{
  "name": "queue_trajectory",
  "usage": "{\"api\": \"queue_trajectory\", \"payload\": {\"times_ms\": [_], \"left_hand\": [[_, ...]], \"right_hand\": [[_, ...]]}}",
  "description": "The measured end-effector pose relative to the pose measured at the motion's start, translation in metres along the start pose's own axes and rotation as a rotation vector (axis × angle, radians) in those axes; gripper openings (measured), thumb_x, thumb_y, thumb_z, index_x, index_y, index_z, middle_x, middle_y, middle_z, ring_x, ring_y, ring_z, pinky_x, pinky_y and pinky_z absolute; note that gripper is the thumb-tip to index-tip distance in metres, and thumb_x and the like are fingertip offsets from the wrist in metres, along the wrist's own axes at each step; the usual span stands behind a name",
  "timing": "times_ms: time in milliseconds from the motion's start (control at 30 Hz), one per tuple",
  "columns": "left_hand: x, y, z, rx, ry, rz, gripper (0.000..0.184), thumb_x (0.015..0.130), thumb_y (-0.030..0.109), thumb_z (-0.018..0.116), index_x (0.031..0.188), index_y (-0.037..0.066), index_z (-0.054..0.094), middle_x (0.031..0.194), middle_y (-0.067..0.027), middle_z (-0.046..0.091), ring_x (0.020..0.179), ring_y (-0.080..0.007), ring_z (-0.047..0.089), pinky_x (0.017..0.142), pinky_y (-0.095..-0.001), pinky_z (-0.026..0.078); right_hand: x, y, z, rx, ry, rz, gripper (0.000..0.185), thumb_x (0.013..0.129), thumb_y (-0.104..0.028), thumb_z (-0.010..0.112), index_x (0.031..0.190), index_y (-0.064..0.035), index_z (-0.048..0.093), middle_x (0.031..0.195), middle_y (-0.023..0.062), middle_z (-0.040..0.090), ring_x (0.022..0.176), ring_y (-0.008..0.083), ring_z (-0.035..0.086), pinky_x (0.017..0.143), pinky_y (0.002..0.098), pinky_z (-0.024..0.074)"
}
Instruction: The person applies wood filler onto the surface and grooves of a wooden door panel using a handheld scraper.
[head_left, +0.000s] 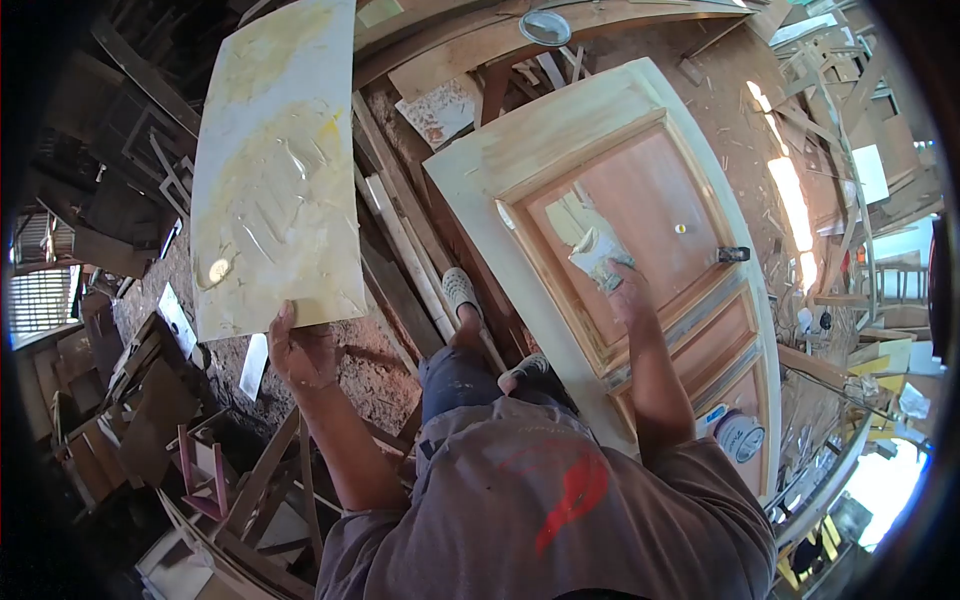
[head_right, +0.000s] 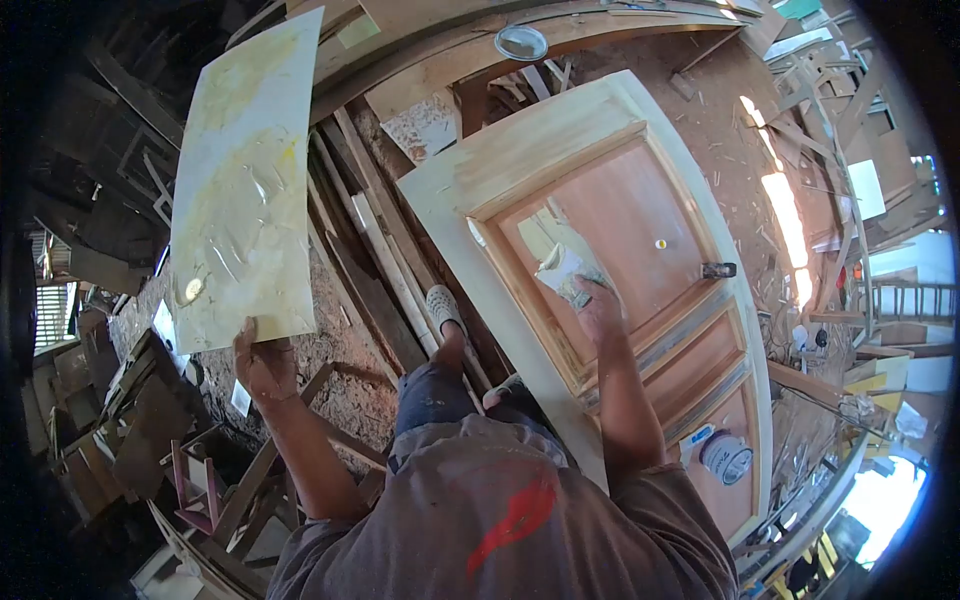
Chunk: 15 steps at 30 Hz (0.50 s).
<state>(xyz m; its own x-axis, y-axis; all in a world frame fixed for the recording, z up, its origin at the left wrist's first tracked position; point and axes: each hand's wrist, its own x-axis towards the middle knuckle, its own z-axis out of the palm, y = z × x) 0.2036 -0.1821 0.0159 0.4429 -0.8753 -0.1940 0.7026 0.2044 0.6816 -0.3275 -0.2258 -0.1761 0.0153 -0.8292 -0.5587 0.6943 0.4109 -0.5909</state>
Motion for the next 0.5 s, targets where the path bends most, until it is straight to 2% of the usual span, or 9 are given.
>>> {"api": "queue_trajectory", "payload": {"times_ms": [100,167,233,300,367,433,500], "left_hand": [[0.017,0.003,-0.021,-0.013,-0.101,-0.023,0.032,0.100,0.008,0.059,0.128,-0.008,0.061,0.128,-0.0208,0.069,0.113,-0.0288,0.072,0.093,-0.0400,0.064],[0.018,0.002,-0.025,0.005,-0.038,-0.010,0.034,0.099,0.008,0.060,0.129,-0.008,0.060,0.128,-0.0203,0.069,0.113,-0.0285,0.072,0.094,-0.0402,0.064],[0.020,0.003,-0.020,0.011,0.025,0.000,0.036,0.099,0.007,0.061,0.131,-0.009,0.059,0.128,-0.0204,0.070,0.113,-0.0286,0.072,0.095,-0.0406,0.064],[0.021,0.003,-0.013,-0.003,0.085,-0.004,0.036,0.098,0.005,0.061,0.131,-0.009,0.058,0.127,-0.0209,0.070,0.113,-0.0289,0.072,0.096,-0.0414,0.064],[0.022,0.004,-0.020,-0.012,0.061,-0.026,0.038,0.098,0.005,0.061,0.133,-0.009,0.058,0.129,-0.0210,0.069,0.116,-0.0292,0.071,0.098,-0.0417,0.063],[0.022,0.005,-0.020,0.031,0.046,-0.036,0.043,0.100,0.010,0.059,0.137,-0.012,0.055,0.136,-0.0228,0.066,0.123,-0.0308,0.067,0.102,-0.0422,0.059],[0.021,0.004,-0.021,0.040,0.005,-0.039,0.044,0.100,0.010,0.059,0.138,-0.012,0.054,0.135,-0.0229,0.066,0.123,-0.0306,0.068,0.102,-0.0419,0.060]], "right_hand": [[0.007,0.001,0.007,-0.009,-0.007,0.013,0.045,0.095,-0.004,0.066,0.137,0.0080,0.056,0.133,0.0175,0.065,0.123,0.0309,0.065,0.109,0.0430,0.0507],[0.011,0.001,0.014,-0.031,-0.020,0.021,0.045,0.096,-0.006,0.065,0.137,0.0083,0.057,0.133,0.0174,0.065,0.122,0.0301,0.065,0.109,0.0423,0.0506],[0.009,0.001,0.012,-0.219,-0.127,-0.074,0.045,0.096,-0.009,0.065,0.137,0.0083,0.057,0.132,0.0175,0.065,0.122,0.0289,0.065,0.108,0.0410,0.0510],[0.002,-0.005,0.006,-0.241,-0.110,-0.089,0.043,0.097,-0.012,0.065,0.135,0.0068,0.058,0.129,0.0159,0.067,0.118,0.0270,0.066,0.101,0.0402,0.0524],[-0.007,-0.009,0.002,-0.084,0.015,-0.015,0.040,0.099,-0.016,0.065,0.133,0.0038,0.059,0.124,0.0127,0.069,0.112,0.0244,0.067,0.089,0.0400,0.0548],[-0.010,-0.001,-0.043,-0.051,0.058,-0.014,0.040,0.099,-0.016,0.065,0.133,0.0033,0.060,0.124,0.0126,0.069,0.112,0.0249,0.068,0.092,0.0403,0.0547],[-0.021,0.005,-0.093,-0.003,0.061,-0.013,0.039,0.098,-0.016,0.066,0.132,0.0037,0.061,0.123,0.0120,0.069,0.113,0.0250,0.068,0.096,0.0397,0.0543]]}}
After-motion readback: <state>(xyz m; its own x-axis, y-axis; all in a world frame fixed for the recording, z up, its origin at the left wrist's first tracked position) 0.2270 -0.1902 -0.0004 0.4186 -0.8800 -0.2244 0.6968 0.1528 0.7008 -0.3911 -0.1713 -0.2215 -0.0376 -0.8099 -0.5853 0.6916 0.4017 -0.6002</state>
